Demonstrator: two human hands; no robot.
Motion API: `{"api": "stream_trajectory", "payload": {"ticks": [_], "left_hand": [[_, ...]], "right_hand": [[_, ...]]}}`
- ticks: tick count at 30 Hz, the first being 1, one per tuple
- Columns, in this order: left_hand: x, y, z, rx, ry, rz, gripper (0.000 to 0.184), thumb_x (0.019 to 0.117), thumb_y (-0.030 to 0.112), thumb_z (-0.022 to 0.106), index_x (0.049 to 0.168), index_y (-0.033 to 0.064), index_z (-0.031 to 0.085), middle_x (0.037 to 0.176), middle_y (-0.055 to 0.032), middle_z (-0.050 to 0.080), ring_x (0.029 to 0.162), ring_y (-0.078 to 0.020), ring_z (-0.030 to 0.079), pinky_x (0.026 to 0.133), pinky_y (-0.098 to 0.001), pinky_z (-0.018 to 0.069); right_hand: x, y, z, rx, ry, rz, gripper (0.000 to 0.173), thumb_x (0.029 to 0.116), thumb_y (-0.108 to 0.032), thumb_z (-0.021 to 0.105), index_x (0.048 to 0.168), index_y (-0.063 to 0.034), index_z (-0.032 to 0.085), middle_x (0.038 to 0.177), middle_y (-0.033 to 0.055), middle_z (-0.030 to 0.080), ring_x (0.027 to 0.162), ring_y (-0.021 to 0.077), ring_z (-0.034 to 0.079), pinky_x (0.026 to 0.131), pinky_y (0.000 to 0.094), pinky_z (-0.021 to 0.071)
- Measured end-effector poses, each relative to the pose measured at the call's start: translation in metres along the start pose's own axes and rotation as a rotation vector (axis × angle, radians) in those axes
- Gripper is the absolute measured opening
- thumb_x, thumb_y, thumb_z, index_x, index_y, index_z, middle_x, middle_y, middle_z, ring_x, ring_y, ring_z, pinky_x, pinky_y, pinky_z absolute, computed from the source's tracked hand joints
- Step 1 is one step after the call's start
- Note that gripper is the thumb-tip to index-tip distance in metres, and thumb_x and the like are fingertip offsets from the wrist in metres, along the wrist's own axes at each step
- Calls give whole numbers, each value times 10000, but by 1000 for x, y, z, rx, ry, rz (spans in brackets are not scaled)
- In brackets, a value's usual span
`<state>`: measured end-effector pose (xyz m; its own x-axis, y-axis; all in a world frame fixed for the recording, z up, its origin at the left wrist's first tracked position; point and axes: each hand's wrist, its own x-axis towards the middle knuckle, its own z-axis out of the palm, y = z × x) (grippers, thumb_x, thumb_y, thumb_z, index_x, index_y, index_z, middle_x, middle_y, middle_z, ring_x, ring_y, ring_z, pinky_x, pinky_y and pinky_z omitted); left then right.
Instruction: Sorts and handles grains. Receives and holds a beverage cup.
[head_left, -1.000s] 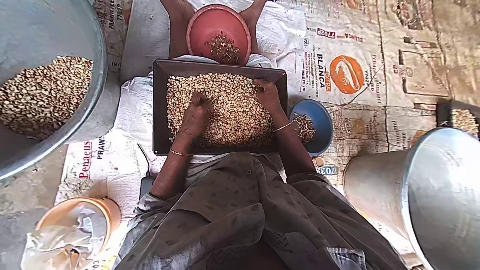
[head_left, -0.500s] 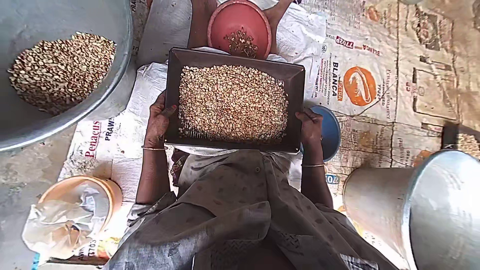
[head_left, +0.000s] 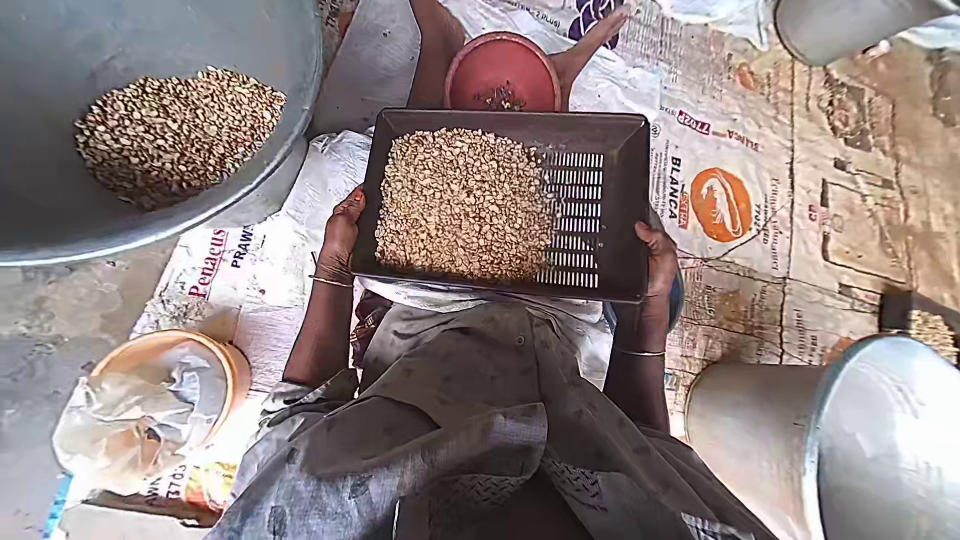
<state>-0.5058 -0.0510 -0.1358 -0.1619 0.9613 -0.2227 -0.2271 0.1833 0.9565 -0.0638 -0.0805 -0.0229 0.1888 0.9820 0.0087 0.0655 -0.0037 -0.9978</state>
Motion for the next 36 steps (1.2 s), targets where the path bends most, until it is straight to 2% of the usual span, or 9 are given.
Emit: {"api": "stream_trajectory", "payload": {"ticks": [6, 9, 13, 20, 24, 26, 29, 32, 36], "left_hand": [[6, -7, -12, -191, 11, -38, 408, 1121, 235, 260, 1386, 132, 553, 1133, 36, 724, 990, -30, 700, 879, -253, 593], [2, -8, -8, -86, 17, 30, 412, 1120, 225, 291, 1440, 86, 513, 1234, 18, 684, 1067, -13, 666, 951, -251, 558], [3, 2, -5, 128, -59, 132, 449, 1102, 169, 294, 1489, 3, 450, 1395, -37, 595, 1175, 28, 592, 1032, -190, 477], [17, 14, 8, 245, -165, 219, 426, 1091, 129, 345, 1456, -17, 510, 1411, -74, 615, 1209, -8, 607, 1055, -212, 483], [16, 18, 11, 398, -186, 250, 437, 1104, 159, 344, 1471, -21, 500, 1454, -120, 581, 1292, -37, 569, 1120, -228, 439], [18, 28, 10, 656, -173, 228, 430, 1103, 154, 352, 1470, 4, 518, 1449, -156, 580, 1316, -123, 567, 1138, -301, 425], [18, 52, 28, 992, -77, 279, 432, 1052, 51, 399, 1451, -61, 523, 1517, -272, 492, 1426, -389, 474, 1203, -501, 339], [11, 56, 54, 946, -17, 513, 315, 972, 13, 511, 1225, -51, 687, 1322, -286, 584, 1273, -409, 529, 1115, -464, 393], [13, 38, 54, 772, -400, 619, 208, 951, 24, 555, 1027, -16, 745, 1121, -210, 646, 1113, -312, 596, 1022, -448, 447]], "right_hand": [[-22, -85, 43, -23, -170, -94, 510, 1106, -146, 315, 1615, -180, 318, 1477, -42, 554, 1214, 3, 602, 1016, 209, 519], [-11, -20, 16, 6, -59, -6, 486, 1058, -147, 366, 1536, -178, 446, 1316, -39, 655, 1066, 16, 666, 902, 249, 578], [-30, 53, -8, 55, 53, 106, 424, 1055, -174, 423, 1472, -185, 498, 1248, -54, 673, 1050, 18, 666, 908, 265, 574], [-44, 95, -28, -61, 69, 53, 438, 950, -9, 516, 1364, -118, 608, 1172, -14, 707, 977, 58, 685, 854, 302, 594], [-37, 92, -34, -193, 50, -12, 389, 950, 10, 522, 1321, -66, 606, 1139, -37, 703, 977, 2, 670, 884, 242, 576], [-33, 90, -33, -278, 18, -33, 412, 955, 9, 506, 1362, -5, 575, 1173, 14, 690, 1006, -3, 656, 921, 229, 552], [-28, 87, -34, -424, -1, -14, 375, 973, -21, 524, 1341, 12, 583, 1152, 85, 686, 977, 32, 660, 899, 256, 550], [-24, 85, -35, -556, 12, 28, 349, 965, -51, 558, 1305, 18, 601, 1111, 152, 686, 929, 122, 670, 865, 348, 554], [-28, 84, -34, -626, 39, 69, 320, 973, -122, 577, 1286, -63, 605, 1063, 120, 687, 887, 170, 673, 805, 428, 556]]}}
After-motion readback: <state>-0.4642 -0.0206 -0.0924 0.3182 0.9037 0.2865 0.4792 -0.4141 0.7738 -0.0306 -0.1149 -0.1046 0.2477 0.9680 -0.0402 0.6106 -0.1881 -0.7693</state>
